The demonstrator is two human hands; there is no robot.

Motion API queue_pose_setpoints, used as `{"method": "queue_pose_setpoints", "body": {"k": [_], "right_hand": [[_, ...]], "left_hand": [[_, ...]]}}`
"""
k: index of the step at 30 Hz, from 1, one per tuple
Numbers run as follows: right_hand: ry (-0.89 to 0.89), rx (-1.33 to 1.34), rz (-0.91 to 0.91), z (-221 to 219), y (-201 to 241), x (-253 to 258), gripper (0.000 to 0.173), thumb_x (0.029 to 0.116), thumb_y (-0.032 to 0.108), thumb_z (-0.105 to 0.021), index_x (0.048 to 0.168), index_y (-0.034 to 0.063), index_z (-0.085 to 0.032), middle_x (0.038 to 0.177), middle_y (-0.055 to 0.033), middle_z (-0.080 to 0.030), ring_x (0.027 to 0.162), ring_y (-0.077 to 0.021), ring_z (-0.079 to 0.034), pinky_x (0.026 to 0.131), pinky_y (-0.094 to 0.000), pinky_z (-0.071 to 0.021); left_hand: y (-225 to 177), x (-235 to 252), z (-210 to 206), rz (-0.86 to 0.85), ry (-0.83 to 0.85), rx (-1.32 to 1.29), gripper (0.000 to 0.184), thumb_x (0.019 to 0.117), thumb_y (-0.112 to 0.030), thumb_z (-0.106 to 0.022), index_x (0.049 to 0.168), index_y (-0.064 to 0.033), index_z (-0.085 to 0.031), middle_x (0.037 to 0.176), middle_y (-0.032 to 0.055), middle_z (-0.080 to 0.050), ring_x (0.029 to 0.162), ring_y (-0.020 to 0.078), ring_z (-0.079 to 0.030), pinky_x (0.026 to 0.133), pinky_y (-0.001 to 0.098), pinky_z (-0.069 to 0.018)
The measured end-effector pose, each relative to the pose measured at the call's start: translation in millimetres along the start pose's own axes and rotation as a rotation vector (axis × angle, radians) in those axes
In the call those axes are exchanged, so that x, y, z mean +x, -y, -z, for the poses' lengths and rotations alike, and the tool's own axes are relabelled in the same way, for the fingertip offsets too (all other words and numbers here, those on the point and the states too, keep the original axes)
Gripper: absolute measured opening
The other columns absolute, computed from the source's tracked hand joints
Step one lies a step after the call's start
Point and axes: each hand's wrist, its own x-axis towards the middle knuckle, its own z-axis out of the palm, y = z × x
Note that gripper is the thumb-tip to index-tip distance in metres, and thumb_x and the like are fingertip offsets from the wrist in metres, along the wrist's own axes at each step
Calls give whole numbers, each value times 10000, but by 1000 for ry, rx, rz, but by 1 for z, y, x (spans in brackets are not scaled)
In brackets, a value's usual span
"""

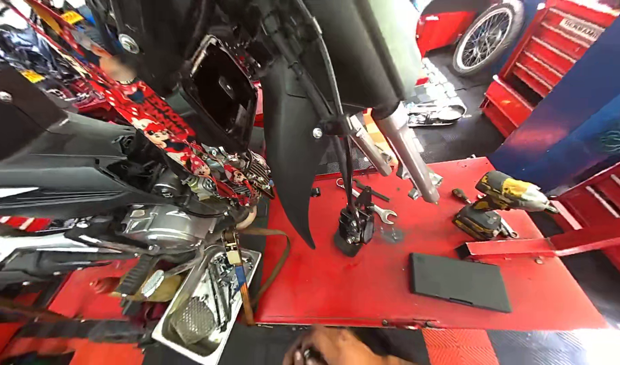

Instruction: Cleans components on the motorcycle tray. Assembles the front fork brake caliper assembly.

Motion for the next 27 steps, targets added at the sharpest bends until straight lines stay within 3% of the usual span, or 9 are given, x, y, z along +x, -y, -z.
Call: {"method": "queue_pose_setpoints", "body": {"k": [2,5,8,10,12,17,21,23,27], "right_hand": [[-27,27,-26,13,-10,-16,246,1025,193,-595,1218,44,-627,1125,-159,-673,1000,-267,-697,896,-448,-587],[-153,140,-89,12,-19,-38,216,1012,131,-592,1207,41,-617,1066,-117,-694,935,-201,-701,850,-404,-599],[-348,336,-186,10,-19,-49,191,1013,43,-543,1185,7,-620,977,-94,-699,793,-162,-685,723,-357,-600],[-473,510,-289,-1,-12,-59,219,1022,18,-481,1174,8,-638,943,-81,-707,719,-163,-675,633,-351,-596],[-568,601,-383,-1,-7,-63,217,1027,21,-466,1153,-1,-641,915,-83,-714,712,-179,-681,623,-365,-597],[-764,709,-578,18,12,-62,124,1051,152,-536,1028,32,-553,712,-47,-589,568,-160,-580,537,-345,-535],[-755,875,-569,42,18,-73,202,1094,174,-436,1168,36,-563,733,-68,-619,566,-163,-591,537,-342,-547],[-731,969,-511,55,14,-73,249,1103,190,-407,1131,39,-601,737,-67,-645,595,-161,-611,578,-347,-557],[-606,1066,-365,93,-6,-77,264,1114,244,-371,1199,73,-554,766,-59,-639,651,-176,-637,636,-370,-581]], "left_hand": [[1,2,-12,-32,64,67,278,1030,-43,-491,1247,22,-653,1135,66,-729,1008,120,-696,928,327,-580],[-1,4,-27,6,83,161,260,967,47,-574,1216,71,-643,1022,100,-735,878,147,-716,816,333,-618],[-2,17,-40,7,163,162,360,922,88,-619,1282,88,-595,965,114,-714,847,170,-709,795,351,-624],[0,15,-44,19,148,168,284,889,84,-674,1173,81,-660,915,119,-730,801,164,-709,774,336,-620],[2,16,-55,17,137,151,195,867,77,-712,1062,74,-701,889,134,-745,779,172,-716,766,330,-620],[4,22,-85,-140,263,64,145,848,59,-732,988,26,-751,952,106,-760,895,165,-728,841,316,-616],[7,38,-124,-159,447,-6,78,863,-16,-752,939,-6,-768,986,119,-756,974,201,-720,914,348,-597],[6,52,-140,-225,549,23,70,866,-49,-773,930,-21,-781,992,124,-758,1005,222,-714,944,358,-587],[4,75,-165,-391,684,138,62,878,-89,-785,938,-74,-790,978,92,-764,997,216,-719,934,362,-595]]}}
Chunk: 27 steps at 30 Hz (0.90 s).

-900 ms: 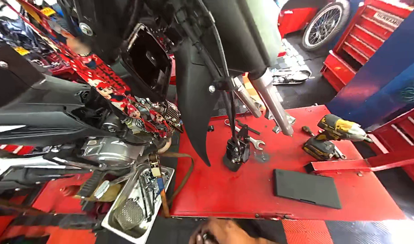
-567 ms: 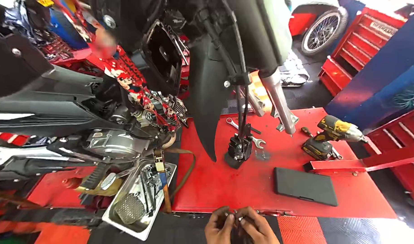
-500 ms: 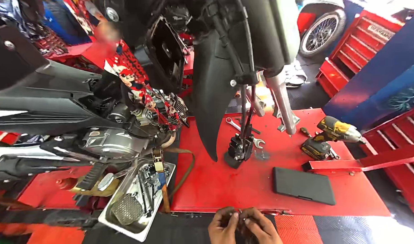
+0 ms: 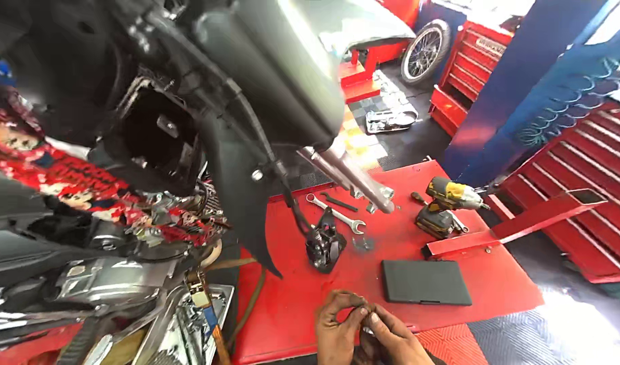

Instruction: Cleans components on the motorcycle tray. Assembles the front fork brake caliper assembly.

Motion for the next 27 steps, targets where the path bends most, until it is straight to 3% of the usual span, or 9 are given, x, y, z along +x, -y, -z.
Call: {"method": "queue_pose_setpoints", "body": {"k": [4,6,9,11,13,17,23,25,27], "right_hand": [[137,49,-34,38,34,22,281,1113,274,-376,1173,75,-564,744,-53,-622,630,-167,-620,614,-353,-567],[142,22,3,54,48,33,285,1102,271,-415,1198,60,-582,740,-60,-611,602,-172,-616,581,-352,-568],[91,-34,89,74,74,47,284,1090,224,-462,1257,20,-569,853,-112,-661,671,-225,-670,578,-384,-597],[80,-49,128,87,94,53,272,1081,189,-482,1280,19,-557,990,-153,-690,779,-271,-707,580,-386,-606],[67,-59,141,103,110,55,295,1068,156,-497,1323,24,-563,1103,-170,-698,821,-274,-708,589,-372,-601],[-38,-85,127,121,119,46,311,1018,131,-580,1309,33,-623,1083,-153,-717,708,-184,-661,556,-297,-543],[-288,-112,134,118,114,44,301,943,99,-685,1232,19,-655,959,-146,-728,547,-120,-551,442,-237,-418],[-373,-260,221,111,113,56,261,934,102,-698,1181,22,-680,917,-111,-732,617,-147,-601,499,-264,-463],[-419,-494,360,109,113,73,215,943,127,-688,1148,63,-705,942,-49,-752,775,-153,-697,661,-297,-582]], "left_hand": [[1,28,-19,-71,57,106,84,916,-143,-762,986,-108,-794,1008,79,-765,1029,216,-715,953,366,-588],[2,34,-26,-181,-74,330,170,909,-223,-783,1059,-142,-789,1123,56,-756,1106,219,-699,984,386,-585],[8,37,-25,-176,-440,681,649,840,-299,-810,1356,18,-578,1440,201,-540,1289,273,-576,994,411,-565],[11,52,-15,-31,-488,771,990,753,-367,-848,1511,51,-366,1570,270,-361,1386,324,-471,1044,449,-516],[11,79,0,54,-388,819,1129,709,-431,-878,1549,51,-299,1559,289,-373,1405,347,-451,1120,496,-450],[16,131,41,262,-46,519,986,773,-346,-861,1584,-115,-351,1412,90,-608,1225,187,-638,1024,405,-567],[31,139,-4,132,-167,151,726,835,-138,-818,1469,-46,-475,1272,141,-669,1133,245,-680,961,425,-603],[31,134,-30,89,-180,33,715,847,-137,-808,1466,-28,-467,1262,161,-669,1119,260,-683,956,427,-599],[28,132,-54,70,-189,-45,689,860,-112,-785,1463,-23,-463,1249,172,-670,1102,270,-689,948,426,-603]]}}
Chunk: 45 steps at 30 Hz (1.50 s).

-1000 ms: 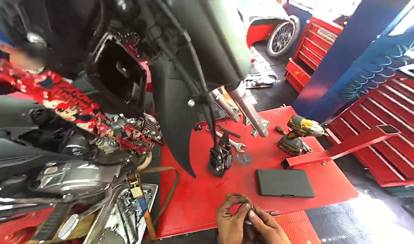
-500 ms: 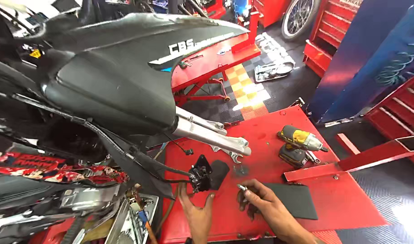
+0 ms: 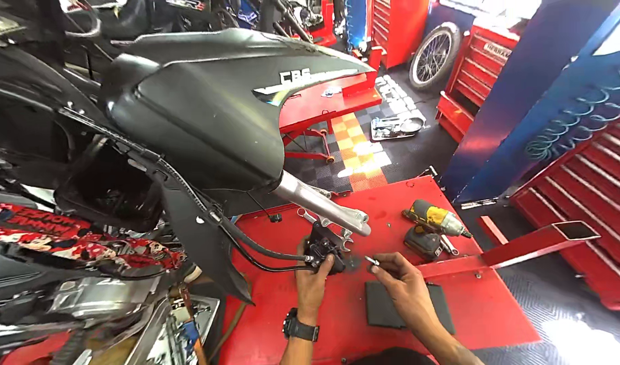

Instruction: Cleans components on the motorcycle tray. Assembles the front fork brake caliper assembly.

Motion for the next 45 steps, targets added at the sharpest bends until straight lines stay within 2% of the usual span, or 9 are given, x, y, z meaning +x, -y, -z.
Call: {"method": "queue_pose_setpoints", "body": {"k": [2,6,12,17,23,31,37,40,45], "right_hand": [[-39,-202,171,-10,-6,16,163,956,154,-686,1114,126,-711,940,31,-757,826,-90,-718,739,-283,-618],[-101,-390,282,-24,-8,40,135,959,179,-693,1091,169,-719,910,79,-740,767,-39,-685,713,-289,-595],[-137,-459,281,-25,-5,56,125,955,188,-689,1077,189,-715,920,103,-742,750,-34,-680,690,-296,-591],[-104,-486,266,-17,1,56,133,955,201,-692,1084,196,-725,943,106,-749,791,-25,-693,721,-303,-601],[-44,-584,275,-19,3,62,158,962,270,-684,1095,201,-734,955,81,-743,805,-72,-695,741,-371,-604],[-1,-476,233,-23,7,69,117,944,258,-714,1045,210,-748,925,100,-741,736,-35,-674,679,-301,-596],[-71,-403,174,-35,12,71,71,915,243,-709,967,237,-758,865,137,-733,700,-7,-656,643,-282,-574],[-44,-421,120,-32,18,71,103,917,253,-688,968,241,-777,837,133,-724,677,-7,-636,633,-276,-555],[-17,-366,63,-29,20,73,106,920,245,-721,1010,206,-760,890,115,-741,714,-23,-656,662,-259,-565]], "left_hand": [[-1,-2,-16,-9,-49,-46,638,877,-68,-757,1449,-24,-477,1229,175,-674,1079,275,-697,924,429,-614],[1,4,-22,-4,-133,-27,629,885,-38,-742,1454,-27,-473,1221,168,-679,1074,255,-699,924,414,-613],[0,9,-33,-16,-182,-59,628,869,0,-749,1433,2,-474,1199,181,-680,1054,264,-704,903,413,-621],[-4,5,-53,14,-253,-96,623,857,33,-739,1420,4,-474,1168,185,-677,1022,256,-705,870,400,-624],[-4,3,-59,2,-264,-62,656,849,0,-742,1438,-3,-453,1185,175,-664,1032,238,-694,869,383,-618],[-9,4,-54,-24,-221,-22,717,810,-42,-785,1438,5,-443,1205,180,-643,1045,247,-683,865,372,-618],[-11,7,-55,-28,-224,-45,714,804,-29,-789,1434,7,-454,1210,189,-651,1057,252,-684,876,371,-615],[-10,6,-56,-36,-247,-38,721,804,-54,-794,1435,10,-450,1214,182,-645,1054,241,-679,871,358,-611],[-9,7,-53,-51,-230,-43,696,799,-50,-794,1404,17,-458,1179,172,-644,1024,230,-680,845,344,-612]]}}
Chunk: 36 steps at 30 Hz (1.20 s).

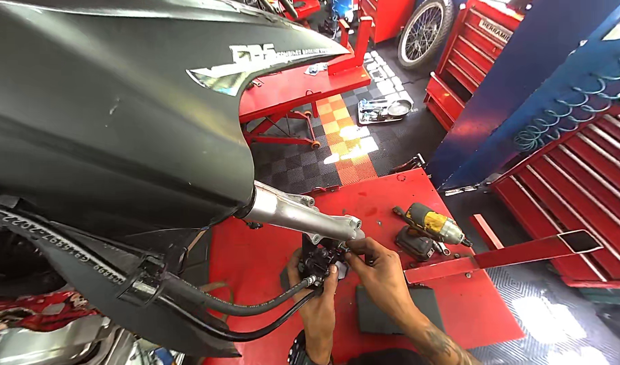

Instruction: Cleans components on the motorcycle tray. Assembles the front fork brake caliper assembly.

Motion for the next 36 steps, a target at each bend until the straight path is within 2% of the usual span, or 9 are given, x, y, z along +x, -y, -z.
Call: {"method": "queue_pose_setpoints", "body": {"k": [6,12,19,24,27,29,31,33,36], "right_hand": [[4,69,-157,-4,3,5,137,886,272,-789,944,161,-735,821,61,-737,731,-80,-692,686,-287,-594],[-13,-139,-85,-5,7,7,125,908,328,-743,882,206,-731,781,104,-713,688,-43,-657,670,-308,-567],[-14,-302,-34,-8,8,9,214,941,396,-655,818,228,-703,676,108,-638,614,-59,-602,606,-354,-524],[-18,-469,97,-13,2,11,377,1017,434,-504,779,190,-665,623,40,-586,601,-140,-609,567,-423,-504],[-44,-509,154,-15,-4,13,447,1042,444,-447,737,189,-653,591,34,-560,570,-143,-592,528,-406,-478],[13,-489,155,-9,-4,14,479,1058,474,-419,751,191,-652,605,39,-563,584,-137,-593,542,-402,-481],[121,-437,125,1,0,15,452,1054,476,-415,806,201,-674,649,53,-588,616,-118,-599,580,-392,-500],[195,-380,83,5,1,16,350,1013,421,-484,867,196,-710,707,61,-630,657,-101,-614,626,-378,-522],[181,-313,36,4,-3,18,313,992,390,-524,817,206,-707,678,74,-620,628,-81,-597,603,-355,-503]], "left_hand": [[-3,1,4,19,38,-20,663,798,-15,-779,1378,38,-462,1165,184,-649,1019,238,-688,865,355,-614],[-3,5,2,22,48,-26,653,798,-17,-776,1368,40,-463,1156,173,-649,1015,222,-687,867,336,-611],[1,8,6,-7,97,-6,627,811,-28,-773,1357,38,-470,1151,175,-647,1012,228,-686,863,344,-614],[-5,6,4,-1,91,-2,628,796,-31,-777,1340,50,-474,1123,181,-656,977,237,-697,825,358,-626],[-6,5,3,-19,86,1,631,794,-23,-778,1337,66,-470,1129,180,-655,983,232,-698,837,354,-626],[-6,5,3,-26,93,-9,635,789,-13,-777,1336,74,-466,1136,182,-655,995,230,-697,852,352,-623],[-7,6,2,-25,86,-14,639,781,-12,-781,1331,78,-469,1150,183,-651,1014,230,-692,872,353,-618],[-8,6,2,-20,71,-13,644,773,-9,-786,1329,82,-474,1150,186,-648,1012,232,-691,872,352,-618],[-9,4,1,-1,66,-4,655,767,-7,-781,1335,81,-467,1141,177,-652,996,217,-694,845,338,-622]]}}
